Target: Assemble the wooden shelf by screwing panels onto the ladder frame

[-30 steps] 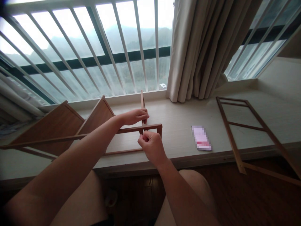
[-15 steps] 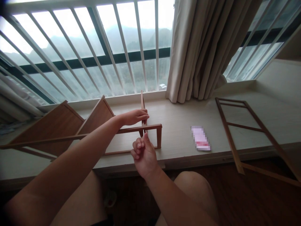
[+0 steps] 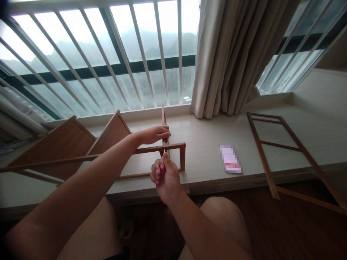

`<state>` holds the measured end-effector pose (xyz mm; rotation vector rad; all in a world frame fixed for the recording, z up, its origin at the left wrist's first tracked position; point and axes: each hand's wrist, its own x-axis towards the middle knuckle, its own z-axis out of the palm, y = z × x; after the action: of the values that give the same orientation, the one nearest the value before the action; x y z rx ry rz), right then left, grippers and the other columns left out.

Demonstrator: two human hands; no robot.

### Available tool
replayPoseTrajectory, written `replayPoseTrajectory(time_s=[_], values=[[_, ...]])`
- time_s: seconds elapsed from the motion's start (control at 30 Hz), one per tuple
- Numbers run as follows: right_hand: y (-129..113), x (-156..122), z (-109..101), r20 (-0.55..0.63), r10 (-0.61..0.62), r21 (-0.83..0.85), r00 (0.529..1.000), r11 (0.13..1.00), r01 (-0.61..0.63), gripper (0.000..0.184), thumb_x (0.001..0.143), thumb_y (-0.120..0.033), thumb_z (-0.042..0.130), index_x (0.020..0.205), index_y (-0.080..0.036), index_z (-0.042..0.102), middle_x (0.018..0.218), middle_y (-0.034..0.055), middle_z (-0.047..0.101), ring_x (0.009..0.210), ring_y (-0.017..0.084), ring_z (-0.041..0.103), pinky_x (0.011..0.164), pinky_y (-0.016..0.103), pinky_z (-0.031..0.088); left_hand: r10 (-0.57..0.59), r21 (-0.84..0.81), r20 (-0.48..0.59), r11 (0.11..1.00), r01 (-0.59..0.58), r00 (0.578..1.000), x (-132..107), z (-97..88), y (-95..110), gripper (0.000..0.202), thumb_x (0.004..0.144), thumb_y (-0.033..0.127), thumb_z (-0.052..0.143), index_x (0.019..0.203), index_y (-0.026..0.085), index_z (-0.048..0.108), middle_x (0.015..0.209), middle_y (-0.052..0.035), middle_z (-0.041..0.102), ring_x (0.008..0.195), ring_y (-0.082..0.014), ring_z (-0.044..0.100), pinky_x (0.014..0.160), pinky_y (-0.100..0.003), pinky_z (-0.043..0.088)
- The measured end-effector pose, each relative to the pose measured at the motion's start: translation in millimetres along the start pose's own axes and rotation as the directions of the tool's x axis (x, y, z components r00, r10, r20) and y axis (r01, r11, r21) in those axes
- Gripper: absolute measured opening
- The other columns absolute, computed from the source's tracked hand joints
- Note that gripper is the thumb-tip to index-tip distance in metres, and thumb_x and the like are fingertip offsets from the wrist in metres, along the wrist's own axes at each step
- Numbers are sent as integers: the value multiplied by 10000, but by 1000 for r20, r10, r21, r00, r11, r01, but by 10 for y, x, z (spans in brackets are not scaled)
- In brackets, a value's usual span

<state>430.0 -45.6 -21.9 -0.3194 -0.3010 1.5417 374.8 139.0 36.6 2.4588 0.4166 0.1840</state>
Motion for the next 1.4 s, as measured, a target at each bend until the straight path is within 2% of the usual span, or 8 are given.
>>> replayPoseTrajectory(time_s=[0.23,0.57,1.07,1.27,1.4], values=[[-5,23,-26,-48,-54,-125,997,991,48,430,841,-436,624,591,-181,385,501,-53,398,423,61,258,372,189,185,8,0,7,1000,-8,1000,5,3,-7,500,910,527,363,723,145,626,835,-31,498,732,-127,490,803,-283,411],[46,10,-13,-41,-82,-155,996,985,74,460,872,-494,557,585,-185,375,493,-49,399,399,63,266,372,202,166,-12,5,8,1000,12,1000,17,-1,-16,514,901,550,370,736,142,636,845,-36,510,743,-131,504,805,-286,415],[65,-50,-84,-57,43,14,997,999,-42,447,848,-500,585,619,-195,352,524,-51,396,433,71,268,369,183,182,-5,1,-4,1000,5,1000,24,6,-21,503,901,531,369,727,144,638,837,-39,513,740,-134,498,804,-288,416],[78,-55,-97,-87,19,-27,996,999,-22,407,838,-505,594,648,-189,420,558,-42,463,424,64,314,363,178,195,-12,-4,8,1000,12,1000,16,-5,20,497,898,533,380,727,146,640,840,-39,513,738,-135,497,804,-292,415],[72,-40,-103,-129,-24,-66,991,998,15,378,815,-506,621,684,-185,471,650,-18,554,434,61,370,359,175,213,-12,-1,7,1000,12,1000,13,-4,6,492,904,522,377,731,145,640,845,-37,511,742,-133,499,799,-285,411]])
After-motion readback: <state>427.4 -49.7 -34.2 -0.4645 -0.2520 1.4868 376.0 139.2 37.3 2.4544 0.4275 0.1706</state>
